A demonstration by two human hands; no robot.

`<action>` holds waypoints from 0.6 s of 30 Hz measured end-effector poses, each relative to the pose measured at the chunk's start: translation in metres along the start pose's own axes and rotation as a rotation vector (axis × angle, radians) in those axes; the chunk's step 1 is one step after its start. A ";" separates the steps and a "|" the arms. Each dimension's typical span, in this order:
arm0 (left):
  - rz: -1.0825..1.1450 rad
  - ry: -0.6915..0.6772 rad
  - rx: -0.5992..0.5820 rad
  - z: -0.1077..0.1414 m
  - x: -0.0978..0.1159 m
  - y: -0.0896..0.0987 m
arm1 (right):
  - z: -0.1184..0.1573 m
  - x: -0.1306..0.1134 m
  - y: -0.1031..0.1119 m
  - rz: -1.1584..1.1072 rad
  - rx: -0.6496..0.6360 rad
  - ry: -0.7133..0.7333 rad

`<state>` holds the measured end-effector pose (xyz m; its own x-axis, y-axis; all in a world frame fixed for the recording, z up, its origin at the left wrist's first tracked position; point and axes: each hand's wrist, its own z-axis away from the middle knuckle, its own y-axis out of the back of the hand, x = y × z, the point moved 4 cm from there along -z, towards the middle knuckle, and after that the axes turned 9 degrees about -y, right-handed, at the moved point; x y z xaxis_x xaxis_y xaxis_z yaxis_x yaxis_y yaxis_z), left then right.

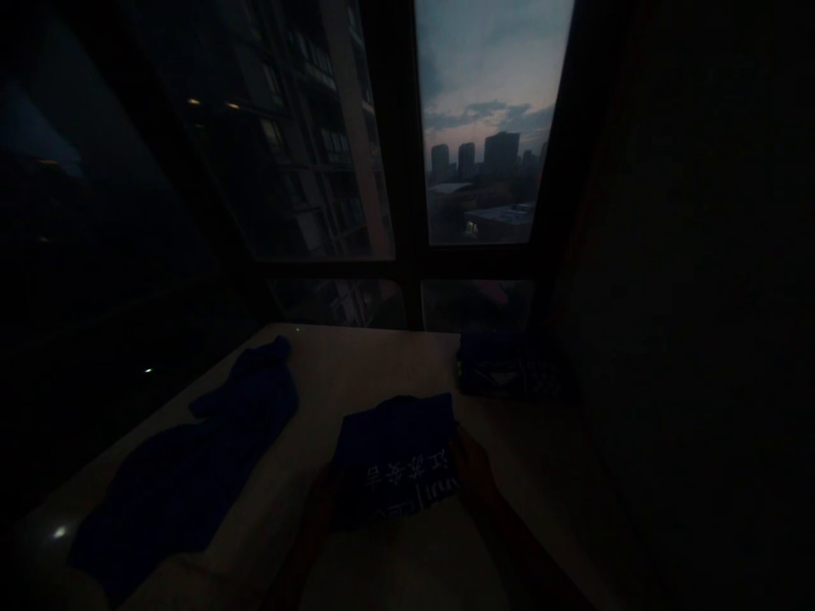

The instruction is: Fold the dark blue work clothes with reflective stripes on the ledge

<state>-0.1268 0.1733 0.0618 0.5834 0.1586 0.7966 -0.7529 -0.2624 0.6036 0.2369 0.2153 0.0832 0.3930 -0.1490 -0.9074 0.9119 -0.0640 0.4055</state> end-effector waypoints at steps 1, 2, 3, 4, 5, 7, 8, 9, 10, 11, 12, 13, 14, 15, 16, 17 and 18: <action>0.011 0.003 0.010 -0.003 0.001 0.003 | 0.001 -0.008 0.000 -0.012 0.012 0.040; 0.015 0.010 0.022 -0.007 0.002 0.006 | -0.001 -0.016 0.000 -0.017 0.028 0.073; -0.001 0.022 0.036 -0.012 0.005 0.009 | -0.004 -0.023 -0.001 0.007 0.044 0.087; -0.035 0.034 0.049 -0.019 0.009 0.011 | -0.010 -0.029 -0.002 0.055 0.066 0.080; -0.079 0.046 0.060 -0.026 0.014 0.011 | -0.018 -0.034 -0.004 0.117 0.082 0.057; -0.183 0.058 0.069 -0.041 0.026 0.008 | -0.036 -0.038 -0.010 0.249 0.112 -0.027; -0.230 0.056 0.062 -0.048 0.031 0.004 | -0.045 -0.037 -0.013 0.302 0.125 -0.073; -0.265 0.055 0.049 -0.053 0.035 -0.001 | -0.053 -0.035 -0.016 0.339 0.132 -0.113; -0.295 0.055 0.036 -0.057 0.039 -0.005 | -0.058 -0.032 -0.019 0.364 0.139 -0.147; -0.329 0.056 0.026 -0.060 0.042 -0.009 | -0.062 -0.029 -0.022 0.390 0.142 -0.175; -0.361 0.055 0.018 -0.060 0.044 -0.012 | -0.064 -0.026 -0.024 0.415 0.142 -0.198; -0.390 0.052 0.013 -0.059 0.045 -0.014 | -0.065 -0.023 -0.025 0.436 0.143 -0.213; -0.418 0.045 0.017 -0.057 0.046 -0.015 | -0.064 -0.021 -0.026 0.456 0.144 -0.224; -0.444 0.035 0.025 -0.053 0.047 -0.014 | -0.062 -0.020 -0.026 0.475 0.147 -0.230; -0.468 0.020 0.036 -0.049 0.048 -0.012 | -0.059 -0.018 -0.025 0.493 0.153 -0.235; -0.498 0.008 0.057 -0.044 0.048 -0.010 | -0.056 -0.017 -0.024 0.511 0.163 -0.238; -0.533 -0.001 0.083 -0.039 0.047 -0.006 | -0.052 -0.016 -0.023 0.528 0.177 -0.240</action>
<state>-0.1071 0.2197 0.0968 0.8786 0.2891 0.3801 -0.3253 -0.2203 0.9196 0.2160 0.2702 0.0832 0.7308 -0.4221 -0.5365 0.5590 -0.0811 0.8252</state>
